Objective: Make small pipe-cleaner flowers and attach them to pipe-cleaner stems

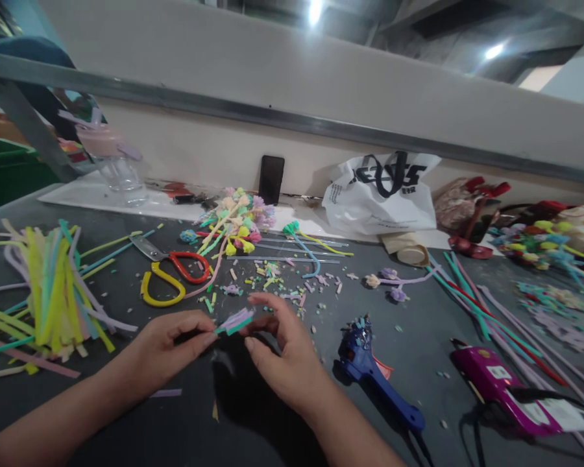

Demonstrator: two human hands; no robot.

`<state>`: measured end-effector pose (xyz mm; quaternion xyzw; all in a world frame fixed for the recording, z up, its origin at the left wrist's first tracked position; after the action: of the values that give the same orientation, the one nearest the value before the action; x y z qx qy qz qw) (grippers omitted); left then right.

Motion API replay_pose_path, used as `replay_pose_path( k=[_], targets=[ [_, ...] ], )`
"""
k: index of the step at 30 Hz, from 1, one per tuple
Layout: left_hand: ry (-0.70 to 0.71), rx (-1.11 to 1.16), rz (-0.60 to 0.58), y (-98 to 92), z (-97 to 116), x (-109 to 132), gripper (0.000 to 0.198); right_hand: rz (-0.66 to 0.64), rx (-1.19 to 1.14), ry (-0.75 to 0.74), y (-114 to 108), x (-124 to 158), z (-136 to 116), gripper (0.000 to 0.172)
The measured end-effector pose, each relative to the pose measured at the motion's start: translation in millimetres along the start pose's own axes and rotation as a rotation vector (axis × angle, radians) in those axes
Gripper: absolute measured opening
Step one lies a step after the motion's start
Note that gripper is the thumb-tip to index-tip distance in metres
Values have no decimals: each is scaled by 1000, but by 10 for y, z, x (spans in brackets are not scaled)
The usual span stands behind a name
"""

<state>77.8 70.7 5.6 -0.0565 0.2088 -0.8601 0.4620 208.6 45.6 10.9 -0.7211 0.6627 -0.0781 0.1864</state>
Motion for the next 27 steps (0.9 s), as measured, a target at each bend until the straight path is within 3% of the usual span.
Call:
replay_pose_path(
  k=[3, 9, 14, 19, 23, 27],
  targets=[
    [154, -164, 15, -8, 114, 58, 18, -2, -134, 94, 10, -7, 78, 42],
    [377, -445, -5, 83, 292, 205, 21, -60, -201, 206, 88, -2, 168, 24],
    [391, -473, 1, 112, 300, 213, 20, -40, -109, 220, 89, 4, 194, 16],
    [189, -308, -51, 118, 134, 115, 21, 73, 225, -60, -45, 5, -53, 4],
    [157, -158, -66, 112, 122, 86, 25, 73, 381, -325, -24, 75, -304, 14],
    [135, -184, -166, 196, 112, 81, 25, 17, 474, -437, 42, 133, -384, 21]
  ],
)
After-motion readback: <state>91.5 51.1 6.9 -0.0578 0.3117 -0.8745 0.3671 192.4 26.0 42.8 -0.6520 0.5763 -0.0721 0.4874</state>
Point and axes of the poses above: each hand's wrist, its own x-axis away from the middle knuckle, its own y-axis out of the palm, z = x × y, the point moved 10 cm from there along -x, towards the middle knuckle, and after that the axes turned 12 degrees about x, right-handed, at the moved point
